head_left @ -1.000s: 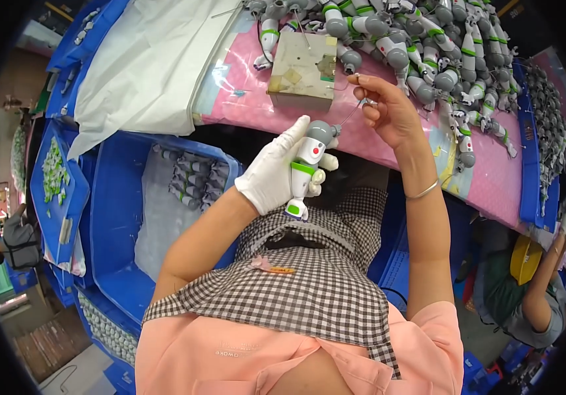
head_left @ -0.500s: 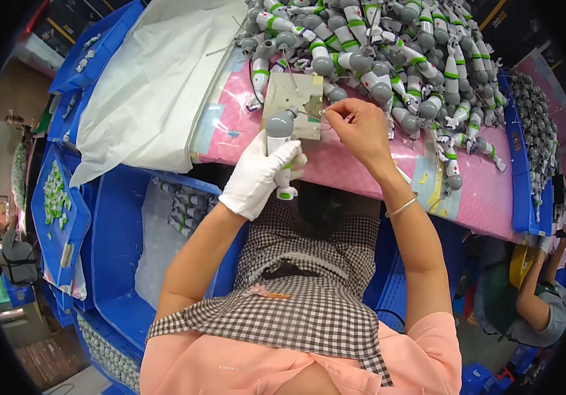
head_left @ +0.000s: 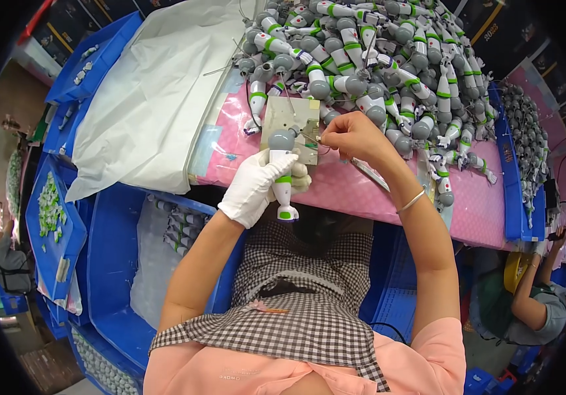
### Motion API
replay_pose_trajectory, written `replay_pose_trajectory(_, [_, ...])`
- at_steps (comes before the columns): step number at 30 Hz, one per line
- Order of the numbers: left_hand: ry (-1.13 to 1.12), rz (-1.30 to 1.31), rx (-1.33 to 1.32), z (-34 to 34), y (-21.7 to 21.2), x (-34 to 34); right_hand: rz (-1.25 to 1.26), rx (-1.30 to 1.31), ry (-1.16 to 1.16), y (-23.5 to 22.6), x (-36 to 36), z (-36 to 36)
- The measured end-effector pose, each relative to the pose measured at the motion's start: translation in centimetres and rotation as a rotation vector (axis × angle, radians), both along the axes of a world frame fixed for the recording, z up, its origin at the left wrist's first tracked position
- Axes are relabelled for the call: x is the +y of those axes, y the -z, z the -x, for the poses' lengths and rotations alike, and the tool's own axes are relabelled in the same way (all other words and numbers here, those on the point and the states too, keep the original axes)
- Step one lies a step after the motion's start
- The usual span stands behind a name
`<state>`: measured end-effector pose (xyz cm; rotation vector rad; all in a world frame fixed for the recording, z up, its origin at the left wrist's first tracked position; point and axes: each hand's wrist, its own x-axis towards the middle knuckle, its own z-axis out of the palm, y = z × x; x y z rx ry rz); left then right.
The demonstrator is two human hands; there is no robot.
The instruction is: Inspecting, cleaning, and organizing small plastic toy robots at a factory workbench.
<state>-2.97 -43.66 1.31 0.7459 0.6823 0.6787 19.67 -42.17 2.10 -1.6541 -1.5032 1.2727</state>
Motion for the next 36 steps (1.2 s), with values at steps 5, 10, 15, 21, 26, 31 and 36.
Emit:
replay_pose_trajectory(5, [-0.042, 0.004, -0.008, -0.3, -0.1, -0.3, 0.130, 0.143, 0.000, -0.1, 0.5, -0.4])
replay_pose_trajectory(10, [0.005, -0.005, -0.018, -0.3, -0.1, 0.0, -0.009, -0.133, -0.033, -1.5, 0.7, 0.2])
replay_pose_trajectory(15, [-0.028, 0.008, -0.034, -0.2, 0.4, 0.0, 0.037, -0.111, -0.015, -1.1, 0.9, 0.4])
replay_pose_trajectory(21, [-0.073, 0.270, -0.244, 0.2, -0.9, 0.1, -0.237, 0.464, 0.458, -0.5, -4.2, 1.9])
replay_pose_trajectory(26, [-0.240, 0.257, -0.288, 1.4, -2.2, 1.2, -0.293, 0.610, 0.498, 0.6, -7.1, 1.3])
replay_pose_trajectory(31, [-0.270, 0.207, -0.293, 2.5, -2.6, 2.3, -0.269, 0.565, 0.493, 1.7, -8.2, 0.5])
replay_pose_trajectory(36, [-0.313, 0.187, -0.273, 3.1, -3.2, 2.9, -0.253, 0.536, 0.494, 2.5, -8.3, 0.2])
